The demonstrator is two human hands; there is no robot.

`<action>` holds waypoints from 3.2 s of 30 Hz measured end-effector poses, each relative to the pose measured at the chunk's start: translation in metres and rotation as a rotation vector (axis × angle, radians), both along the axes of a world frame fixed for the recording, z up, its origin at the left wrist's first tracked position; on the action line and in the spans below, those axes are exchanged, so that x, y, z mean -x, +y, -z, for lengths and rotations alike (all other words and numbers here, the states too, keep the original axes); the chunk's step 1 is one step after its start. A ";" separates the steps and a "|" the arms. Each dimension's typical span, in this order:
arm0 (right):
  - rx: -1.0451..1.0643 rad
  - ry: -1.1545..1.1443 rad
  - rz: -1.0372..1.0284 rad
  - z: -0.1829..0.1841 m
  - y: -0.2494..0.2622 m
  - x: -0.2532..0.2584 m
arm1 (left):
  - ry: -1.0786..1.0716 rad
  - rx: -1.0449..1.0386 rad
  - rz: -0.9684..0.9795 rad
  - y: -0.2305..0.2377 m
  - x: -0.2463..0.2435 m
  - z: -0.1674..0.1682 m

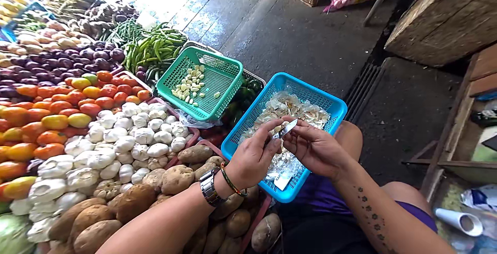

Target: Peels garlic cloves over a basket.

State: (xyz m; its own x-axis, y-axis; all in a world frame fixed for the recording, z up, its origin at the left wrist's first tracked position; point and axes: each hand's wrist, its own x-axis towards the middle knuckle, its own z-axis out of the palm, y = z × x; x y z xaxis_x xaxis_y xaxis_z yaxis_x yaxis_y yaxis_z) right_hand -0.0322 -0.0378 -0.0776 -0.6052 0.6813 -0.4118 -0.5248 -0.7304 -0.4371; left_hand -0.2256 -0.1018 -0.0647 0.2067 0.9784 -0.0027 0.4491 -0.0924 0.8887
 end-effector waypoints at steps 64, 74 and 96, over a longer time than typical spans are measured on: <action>-0.369 -0.070 -0.061 -0.004 0.004 -0.013 | -0.222 -0.112 0.053 -0.004 0.002 -0.018; -0.450 0.033 -0.115 0.006 0.009 -0.020 | -0.018 -0.190 0.101 -0.005 0.001 -0.017; -0.375 0.091 -0.125 0.014 0.006 -0.016 | -0.055 -0.169 0.100 -0.006 0.000 -0.014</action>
State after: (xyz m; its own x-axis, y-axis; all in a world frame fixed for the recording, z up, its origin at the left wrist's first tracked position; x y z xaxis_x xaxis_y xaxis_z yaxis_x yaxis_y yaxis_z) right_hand -0.0166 -0.0317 -0.0913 -0.7156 0.6927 -0.0894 -0.4908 -0.5898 -0.6413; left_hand -0.2251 -0.1075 -0.0511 0.2986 0.9384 0.1737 0.3811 -0.2841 0.8798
